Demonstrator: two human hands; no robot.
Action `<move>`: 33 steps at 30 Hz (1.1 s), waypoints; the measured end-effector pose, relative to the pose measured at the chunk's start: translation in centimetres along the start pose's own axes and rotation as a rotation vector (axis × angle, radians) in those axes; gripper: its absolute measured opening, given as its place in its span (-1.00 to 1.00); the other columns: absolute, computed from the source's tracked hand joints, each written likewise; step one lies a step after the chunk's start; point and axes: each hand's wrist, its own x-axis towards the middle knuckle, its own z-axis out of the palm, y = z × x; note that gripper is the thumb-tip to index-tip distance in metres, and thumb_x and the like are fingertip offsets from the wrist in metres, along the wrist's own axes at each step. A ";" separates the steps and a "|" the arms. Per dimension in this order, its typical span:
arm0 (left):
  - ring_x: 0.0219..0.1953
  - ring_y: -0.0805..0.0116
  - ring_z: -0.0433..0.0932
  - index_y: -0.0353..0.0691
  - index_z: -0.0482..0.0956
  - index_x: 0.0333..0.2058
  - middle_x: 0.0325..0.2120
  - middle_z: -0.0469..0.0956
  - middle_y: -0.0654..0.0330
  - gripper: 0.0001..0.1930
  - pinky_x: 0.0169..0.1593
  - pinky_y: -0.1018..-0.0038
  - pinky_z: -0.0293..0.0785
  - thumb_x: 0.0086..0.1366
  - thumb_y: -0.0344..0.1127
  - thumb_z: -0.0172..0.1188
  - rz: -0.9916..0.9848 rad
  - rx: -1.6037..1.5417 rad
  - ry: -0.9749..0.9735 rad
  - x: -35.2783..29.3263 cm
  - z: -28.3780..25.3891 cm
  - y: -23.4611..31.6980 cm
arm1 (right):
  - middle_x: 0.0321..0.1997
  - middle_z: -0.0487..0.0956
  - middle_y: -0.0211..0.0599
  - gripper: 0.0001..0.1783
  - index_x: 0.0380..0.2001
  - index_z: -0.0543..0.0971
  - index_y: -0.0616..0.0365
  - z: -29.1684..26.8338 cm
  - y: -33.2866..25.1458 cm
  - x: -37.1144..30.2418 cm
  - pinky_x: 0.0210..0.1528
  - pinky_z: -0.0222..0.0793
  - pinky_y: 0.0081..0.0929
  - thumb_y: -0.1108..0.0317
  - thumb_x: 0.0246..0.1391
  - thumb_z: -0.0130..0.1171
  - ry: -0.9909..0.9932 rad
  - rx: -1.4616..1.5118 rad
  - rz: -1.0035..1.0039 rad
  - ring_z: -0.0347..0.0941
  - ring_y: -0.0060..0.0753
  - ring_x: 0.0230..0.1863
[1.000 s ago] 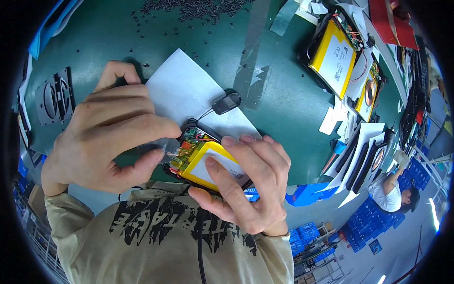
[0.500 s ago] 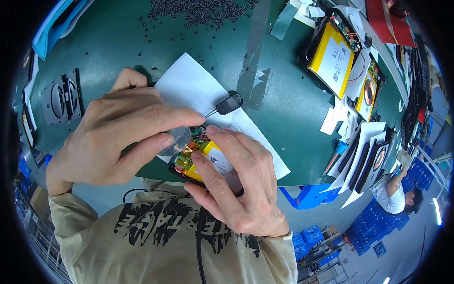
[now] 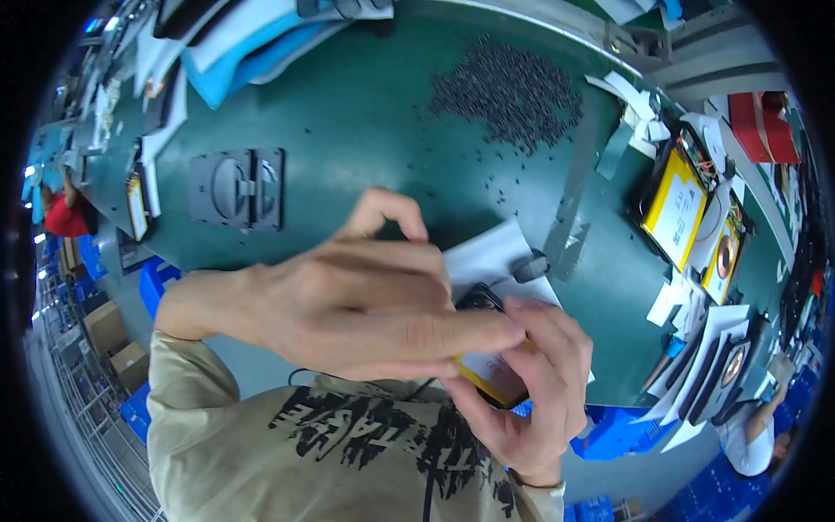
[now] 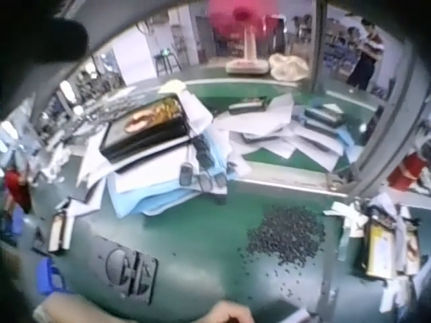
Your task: The person assembles electronic components by placing a wireless charging coil and a battery into a plastic housing, securing them with tape from a tape dispenser.
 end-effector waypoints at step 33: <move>-0.05 0.13 0.56 -0.36 0.34 0.21 -0.08 0.53 0.03 -0.11 0.05 0.28 0.47 -0.15 -0.30 0.51 -0.766 0.690 0.027 -6.8 -14.4 5.2 | -0.24 0.63 -0.19 -0.72 -0.39 0.62 0.28 -0.8 0.6 2.1 -0.14 0.53 -0.22 0.72 -0.29 0.27 -0.180 0.137 -0.176 0.56 -0.01 0.01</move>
